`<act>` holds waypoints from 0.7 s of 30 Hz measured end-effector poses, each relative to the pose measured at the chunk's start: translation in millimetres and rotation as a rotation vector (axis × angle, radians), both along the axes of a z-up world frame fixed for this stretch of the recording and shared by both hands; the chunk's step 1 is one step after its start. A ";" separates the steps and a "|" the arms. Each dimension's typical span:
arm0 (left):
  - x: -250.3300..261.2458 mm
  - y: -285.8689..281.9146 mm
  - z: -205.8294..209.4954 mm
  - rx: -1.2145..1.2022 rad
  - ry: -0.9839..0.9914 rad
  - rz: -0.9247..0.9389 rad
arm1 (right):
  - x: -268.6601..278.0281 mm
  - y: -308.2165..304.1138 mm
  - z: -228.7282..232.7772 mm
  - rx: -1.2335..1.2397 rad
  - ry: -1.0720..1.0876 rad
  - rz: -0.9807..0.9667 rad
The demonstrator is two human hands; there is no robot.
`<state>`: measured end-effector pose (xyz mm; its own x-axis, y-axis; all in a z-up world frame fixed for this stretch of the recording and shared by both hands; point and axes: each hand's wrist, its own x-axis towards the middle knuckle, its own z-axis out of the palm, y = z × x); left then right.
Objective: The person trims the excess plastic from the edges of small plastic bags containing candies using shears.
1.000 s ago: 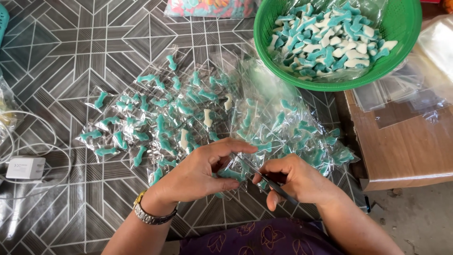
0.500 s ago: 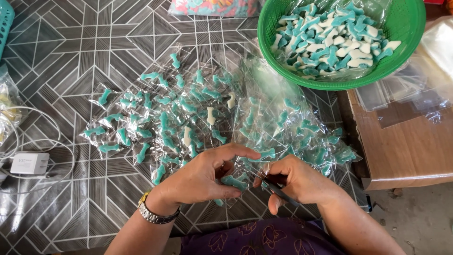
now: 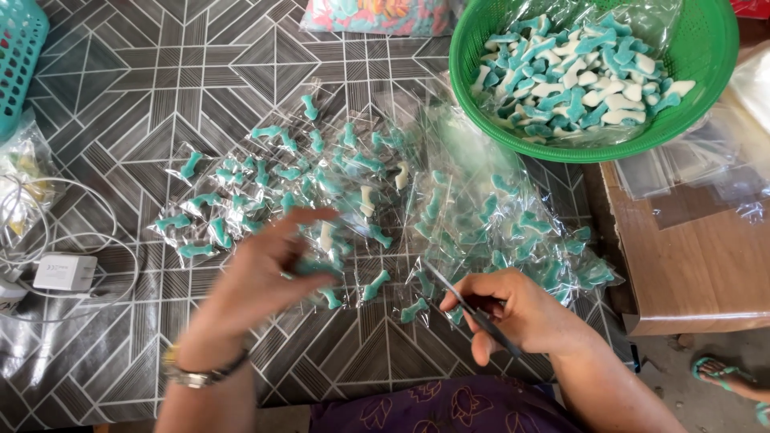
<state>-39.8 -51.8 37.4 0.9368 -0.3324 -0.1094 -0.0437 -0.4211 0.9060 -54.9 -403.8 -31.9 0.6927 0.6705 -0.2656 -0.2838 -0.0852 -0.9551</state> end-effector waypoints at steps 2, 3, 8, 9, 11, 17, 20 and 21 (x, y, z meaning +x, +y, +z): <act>16.4 25.0 5.0 0.084 0.082 0.138 | 0.3 -3.7 -1.4 0.010 -0.056 -0.002; 24.0 37.5 7.7 0.168 0.168 0.271 | 0.2 -5.5 -2.0 0.021 -0.110 -0.008; 28.0 42.6 -22.5 0.431 -0.067 0.442 | -1.0 3.2 7.0 -0.082 -0.061 0.025; 24.1 35.5 -25.0 0.360 -0.133 0.430 | -1.2 5.2 9.6 -0.090 -0.016 0.047; 11.0 14.8 -23.9 0.266 -0.096 0.447 | -1.0 11.0 6.3 -0.074 -0.005 0.032; -0.6 -37.7 -44.7 -0.164 -0.042 0.312 | -4.5 10.3 15.1 -0.088 -0.084 0.037; 2.6 -49.3 -55.1 -0.409 0.112 0.236 | -8.6 6.1 15.2 -0.093 -0.127 0.030; 3.3 -50.8 -56.8 -0.429 0.163 0.187 | -10.1 5.6 13.9 -0.088 -0.128 0.024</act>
